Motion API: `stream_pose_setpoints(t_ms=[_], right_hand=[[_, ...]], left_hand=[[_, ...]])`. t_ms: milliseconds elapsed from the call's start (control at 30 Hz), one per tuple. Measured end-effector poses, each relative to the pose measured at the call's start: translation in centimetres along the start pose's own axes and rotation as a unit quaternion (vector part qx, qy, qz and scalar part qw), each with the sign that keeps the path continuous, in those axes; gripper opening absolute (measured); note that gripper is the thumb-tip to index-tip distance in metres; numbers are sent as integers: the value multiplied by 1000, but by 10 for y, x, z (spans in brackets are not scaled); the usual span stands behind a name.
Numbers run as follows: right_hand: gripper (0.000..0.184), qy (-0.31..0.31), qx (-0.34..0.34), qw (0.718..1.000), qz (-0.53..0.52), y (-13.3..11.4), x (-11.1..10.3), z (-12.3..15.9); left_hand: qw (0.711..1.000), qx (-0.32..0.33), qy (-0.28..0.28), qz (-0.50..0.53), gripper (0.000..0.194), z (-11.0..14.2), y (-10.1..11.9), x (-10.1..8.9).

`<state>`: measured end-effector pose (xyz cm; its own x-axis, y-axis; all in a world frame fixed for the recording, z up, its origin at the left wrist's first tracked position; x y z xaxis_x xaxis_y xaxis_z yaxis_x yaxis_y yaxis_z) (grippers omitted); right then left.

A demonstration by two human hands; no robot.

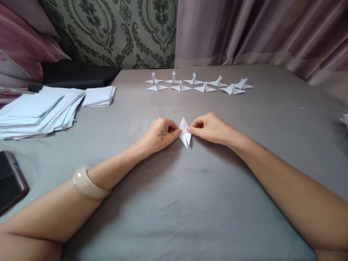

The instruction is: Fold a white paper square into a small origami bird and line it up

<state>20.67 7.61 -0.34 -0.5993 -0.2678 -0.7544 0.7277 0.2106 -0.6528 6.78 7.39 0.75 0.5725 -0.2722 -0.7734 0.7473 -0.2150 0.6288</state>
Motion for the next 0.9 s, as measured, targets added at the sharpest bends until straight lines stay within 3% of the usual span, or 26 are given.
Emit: stream_pose_setpoints(t_ms=[300, 767, 900], right_hand=[[23, 7, -40, 997, 67, -10, 1, 1], [17, 37, -44, 991, 118, -13, 3, 4], [17, 68, -42, 991, 110, -10, 0, 6]], left_hand=[[1000, 16, 14, -6, 24, -1, -2, 3], [999, -21, 23, -35, 23, 1, -4, 6], [997, 15, 57, -42, 14, 5, -2, 6]])
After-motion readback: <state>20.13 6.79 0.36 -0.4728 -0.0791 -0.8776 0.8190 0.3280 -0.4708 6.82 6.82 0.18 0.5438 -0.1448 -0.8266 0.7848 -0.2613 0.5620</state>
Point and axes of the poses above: each hand's wrist, its own z-axis away from the middle knuckle, its own x-axis out of the palm, y = z × x, the point moved 9 cm from there along -z, towards the middle knuckle, and after that the axes turned 7 degrees about -x, right-handed, at the moved point
